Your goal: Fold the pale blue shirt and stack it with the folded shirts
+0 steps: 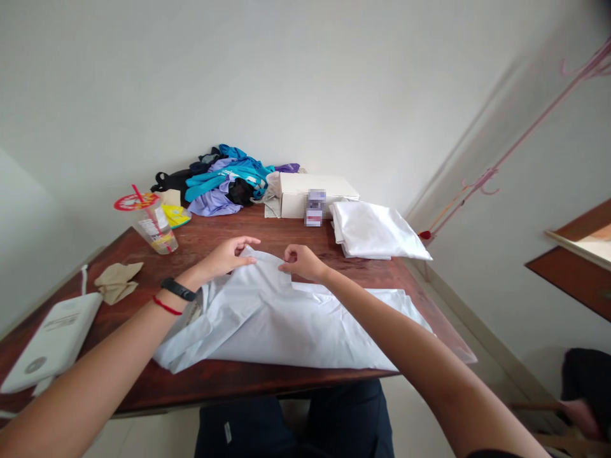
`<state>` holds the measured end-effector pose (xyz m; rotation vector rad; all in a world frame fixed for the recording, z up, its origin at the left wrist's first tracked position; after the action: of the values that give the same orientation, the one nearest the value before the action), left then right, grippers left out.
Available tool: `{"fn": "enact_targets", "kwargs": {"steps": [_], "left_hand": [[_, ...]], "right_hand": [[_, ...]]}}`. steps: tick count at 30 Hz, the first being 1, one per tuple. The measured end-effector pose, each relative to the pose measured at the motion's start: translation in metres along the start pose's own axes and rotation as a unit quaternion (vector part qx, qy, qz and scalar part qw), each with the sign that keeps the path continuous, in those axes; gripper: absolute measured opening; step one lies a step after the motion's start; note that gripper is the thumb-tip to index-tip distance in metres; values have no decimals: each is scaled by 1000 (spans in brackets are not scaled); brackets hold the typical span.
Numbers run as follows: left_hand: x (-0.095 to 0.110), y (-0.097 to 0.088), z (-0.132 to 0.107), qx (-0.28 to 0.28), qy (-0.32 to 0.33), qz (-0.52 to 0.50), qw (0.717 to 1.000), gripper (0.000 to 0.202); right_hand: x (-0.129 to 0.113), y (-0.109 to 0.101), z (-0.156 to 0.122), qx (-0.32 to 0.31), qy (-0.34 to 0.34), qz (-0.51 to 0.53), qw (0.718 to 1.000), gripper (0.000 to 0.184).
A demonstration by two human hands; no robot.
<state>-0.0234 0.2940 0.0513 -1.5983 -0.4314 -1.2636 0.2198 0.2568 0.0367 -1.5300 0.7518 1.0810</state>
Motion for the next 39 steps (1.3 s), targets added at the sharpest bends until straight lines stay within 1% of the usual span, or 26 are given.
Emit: {"fn": "enact_targets", "kwargs": {"steps": [1,2,4,6,7,8,9,10,11,12,13,15,17,18,20,22,24,26,27,28,30,32,33,36,37,39], "left_hand": [[3,-1,-7,14,16,17,1000,63],[5,-2,-14,27,26,34,999,55],[9,-2,-28,47,41,52,997,43],[13,-1,-41,66,62,61,994,34],[16,0,-48,75,78,69,992,29],[19,0,-56,80,95,84,989,23],[22,2,-65,80,114,105,985,18],[24,3,-74,75,129,130,980,14],[26,5,-85,65,143,159,975,12],[25,8,-96,50,152,190,969,13],[22,12,-108,32,157,225,961,14],[12,22,-134,-9,165,303,939,18],[-1,32,-157,-29,169,377,910,21],[-6,38,-167,-29,165,406,898,22],[-8,49,-180,1,153,450,880,22],[4,62,-181,60,144,477,865,23],[21,81,-172,98,147,482,858,34],[33,106,-157,77,169,471,862,53],[34,118,-148,62,180,467,864,62],[32,129,-141,55,189,465,863,69],[21,145,-130,55,194,466,862,80],[5,150,-125,49,192,466,862,85],[-1,150,-125,42,192,465,863,85],[-11,138,-124,7,210,455,865,84],[-13,132,-122,-8,216,452,866,84],[-16,120,-112,-42,226,447,865,84]], "right_hand": [[-1,2,-3,22,-46,-18,999,25],[-2,4,-7,36,-82,-34,995,27],[-3,7,-16,55,-125,-60,989,41],[-1,10,-22,50,-134,-87,986,55],[1,11,-24,31,-124,-100,987,56],[2,13,-26,9,-109,-114,987,50],[3,15,-28,-9,-99,-127,987,39],[3,16,-32,-20,-102,-138,985,26],[2,18,-37,-22,-124,-150,981,15],[1,21,-44,-16,-161,-166,973,13],[0,23,-52,-8,-206,-188,960,16],[1,29,-71,-10,-289,-245,925,22],[9,35,-87,-37,-322,-303,896,24],[15,36,-93,-52,-317,-323,890,29],[29,36,-98,-67,-274,-349,893,41],[42,34,-98,-58,-208,-375,902,48],[49,30,-97,-50,-156,-397,903,55],[51,27,-96,-56,-131,-409,902,66],[51,24,-97,-62,-126,-411,901,72],[52,20,-99,-66,-121,-412,901,76],[55,6,-106,-59,-103,-412,903,81],[65,-18,-116,-31,-82,-409,908,80],[71,-33,-122,-9,-74,-405,911,77],[93,-87,-142,76,-69,-376,921,54],[100,-105,-148,94,-54,-368,923,48],[111,-136,-159,103,-12,-359,928,41]]}}
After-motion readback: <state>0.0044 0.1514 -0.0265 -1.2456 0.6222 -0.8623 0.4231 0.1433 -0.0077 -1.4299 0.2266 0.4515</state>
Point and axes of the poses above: each hand's wrist, its own z-axis towards the middle knuckle, its own y-axis out of the palm, x = y × z, the point moved 2 cm from there along z, towards the middle knuckle, and after that the axes turned 2 degrees about y, right-handed, at the moved point
